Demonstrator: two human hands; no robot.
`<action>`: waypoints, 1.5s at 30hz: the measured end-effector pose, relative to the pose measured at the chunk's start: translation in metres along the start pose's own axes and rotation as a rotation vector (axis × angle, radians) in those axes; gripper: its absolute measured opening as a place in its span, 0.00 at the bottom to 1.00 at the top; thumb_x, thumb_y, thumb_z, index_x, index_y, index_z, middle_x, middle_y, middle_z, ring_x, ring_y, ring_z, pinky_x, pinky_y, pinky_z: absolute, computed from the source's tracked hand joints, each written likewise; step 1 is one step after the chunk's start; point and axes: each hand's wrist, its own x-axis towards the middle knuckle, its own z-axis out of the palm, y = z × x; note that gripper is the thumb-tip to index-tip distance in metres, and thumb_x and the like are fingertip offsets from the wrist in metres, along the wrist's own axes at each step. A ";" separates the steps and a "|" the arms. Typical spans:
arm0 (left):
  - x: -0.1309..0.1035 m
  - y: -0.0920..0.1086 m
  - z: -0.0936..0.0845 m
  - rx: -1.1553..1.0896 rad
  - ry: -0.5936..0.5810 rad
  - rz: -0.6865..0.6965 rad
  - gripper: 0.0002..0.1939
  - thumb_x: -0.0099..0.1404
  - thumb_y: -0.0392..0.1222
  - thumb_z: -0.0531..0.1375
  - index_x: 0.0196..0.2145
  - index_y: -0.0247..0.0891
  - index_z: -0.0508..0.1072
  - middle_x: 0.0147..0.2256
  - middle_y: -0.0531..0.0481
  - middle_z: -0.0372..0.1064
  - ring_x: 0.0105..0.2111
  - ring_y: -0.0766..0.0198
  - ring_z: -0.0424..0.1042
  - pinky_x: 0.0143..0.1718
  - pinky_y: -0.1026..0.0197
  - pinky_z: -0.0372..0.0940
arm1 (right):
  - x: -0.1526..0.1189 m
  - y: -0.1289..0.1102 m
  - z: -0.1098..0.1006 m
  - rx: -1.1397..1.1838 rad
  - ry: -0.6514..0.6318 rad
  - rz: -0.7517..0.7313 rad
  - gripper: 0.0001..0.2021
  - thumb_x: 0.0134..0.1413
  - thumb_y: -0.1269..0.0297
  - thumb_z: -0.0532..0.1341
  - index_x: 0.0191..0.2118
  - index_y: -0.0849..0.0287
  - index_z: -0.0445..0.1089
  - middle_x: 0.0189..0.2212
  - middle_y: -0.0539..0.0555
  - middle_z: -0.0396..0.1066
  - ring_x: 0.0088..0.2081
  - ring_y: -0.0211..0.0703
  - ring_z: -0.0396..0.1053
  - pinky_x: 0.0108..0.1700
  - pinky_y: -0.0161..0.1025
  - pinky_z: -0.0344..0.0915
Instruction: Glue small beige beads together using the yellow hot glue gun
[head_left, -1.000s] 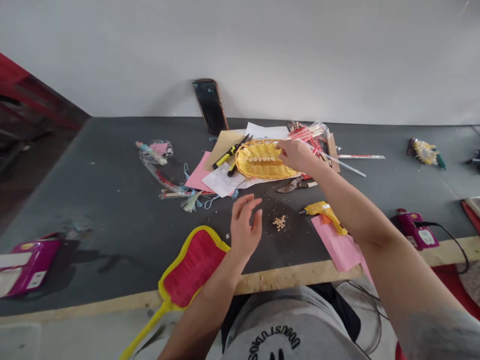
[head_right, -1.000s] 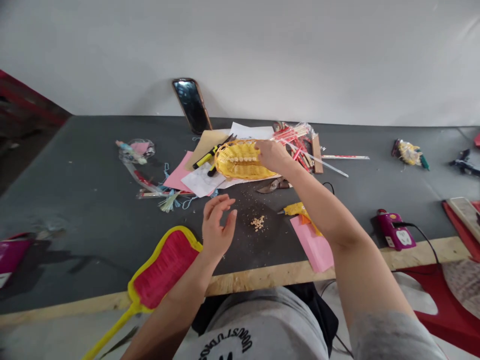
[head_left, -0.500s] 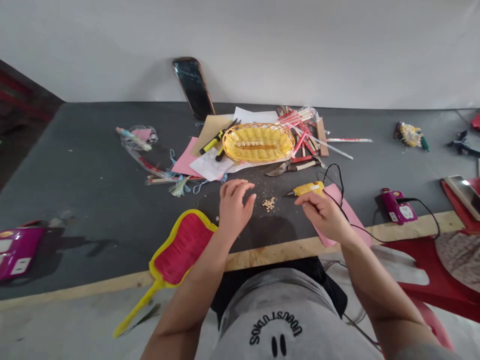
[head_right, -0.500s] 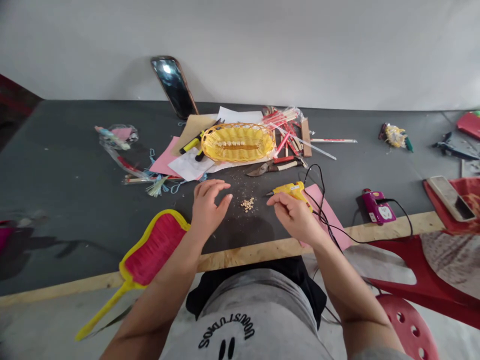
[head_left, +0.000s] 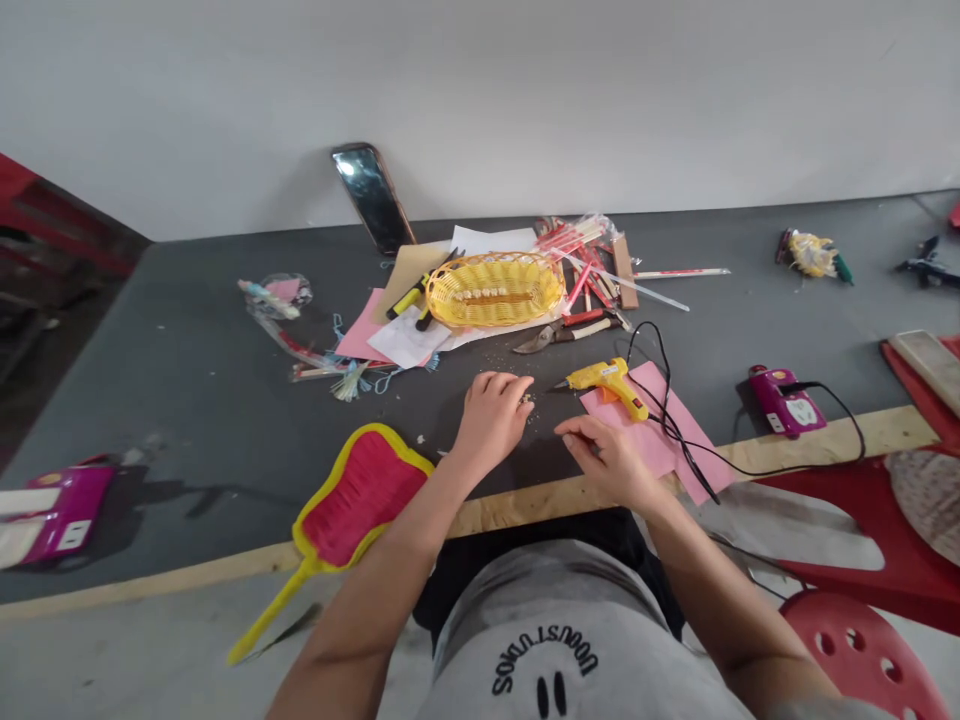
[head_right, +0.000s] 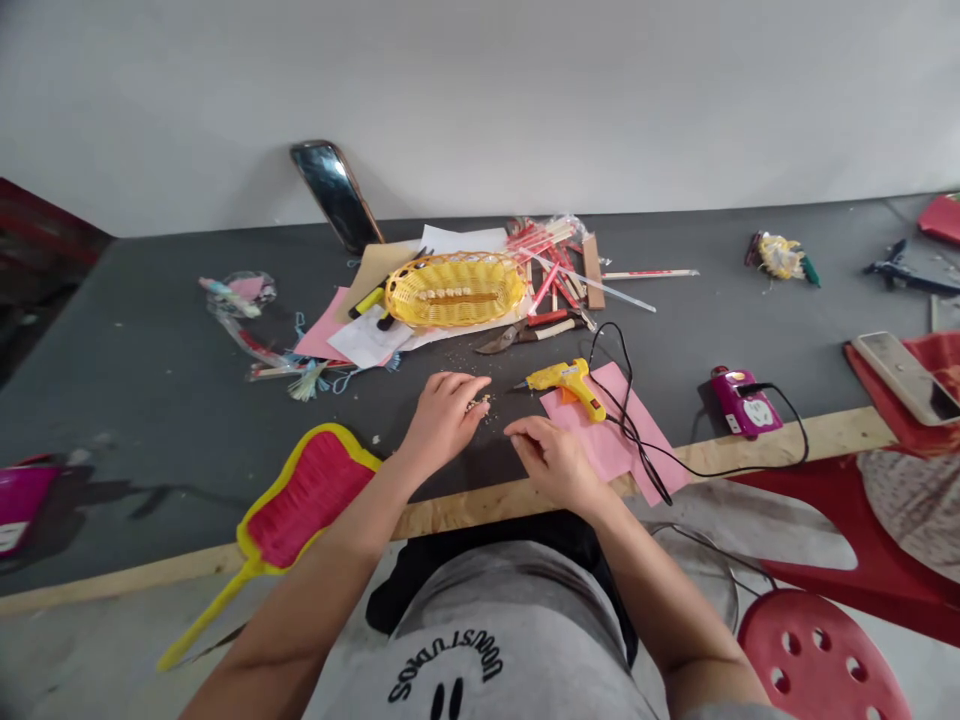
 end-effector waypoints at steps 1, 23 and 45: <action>0.001 0.006 -0.004 -0.040 -0.011 0.027 0.20 0.66 0.33 0.58 0.55 0.39 0.73 0.47 0.39 0.74 0.52 0.47 0.69 0.56 0.42 0.65 | -0.003 -0.001 -0.002 0.049 0.007 0.014 0.10 0.64 0.64 0.55 0.42 0.56 0.74 0.32 0.54 0.75 0.31 0.41 0.71 0.32 0.37 0.67; -0.043 0.010 -0.065 -1.162 0.515 -0.540 0.06 0.58 0.42 0.69 0.31 0.37 0.79 0.24 0.51 0.73 0.20 0.71 0.66 0.21 0.68 0.63 | -0.006 -0.007 -0.025 0.757 0.201 -0.026 0.08 0.63 0.56 0.62 0.38 0.53 0.73 0.21 0.46 0.59 0.23 0.37 0.59 0.28 0.38 0.61; -0.055 0.000 -0.056 0.027 0.307 -0.098 0.22 0.66 0.35 0.61 0.58 0.43 0.72 0.64 0.34 0.60 0.60 0.40 0.66 0.57 0.37 0.66 | -0.005 -0.014 -0.007 0.100 0.117 0.024 0.24 0.69 0.47 0.49 0.24 0.54 0.57 0.20 0.47 0.56 0.22 0.37 0.53 0.25 0.37 0.52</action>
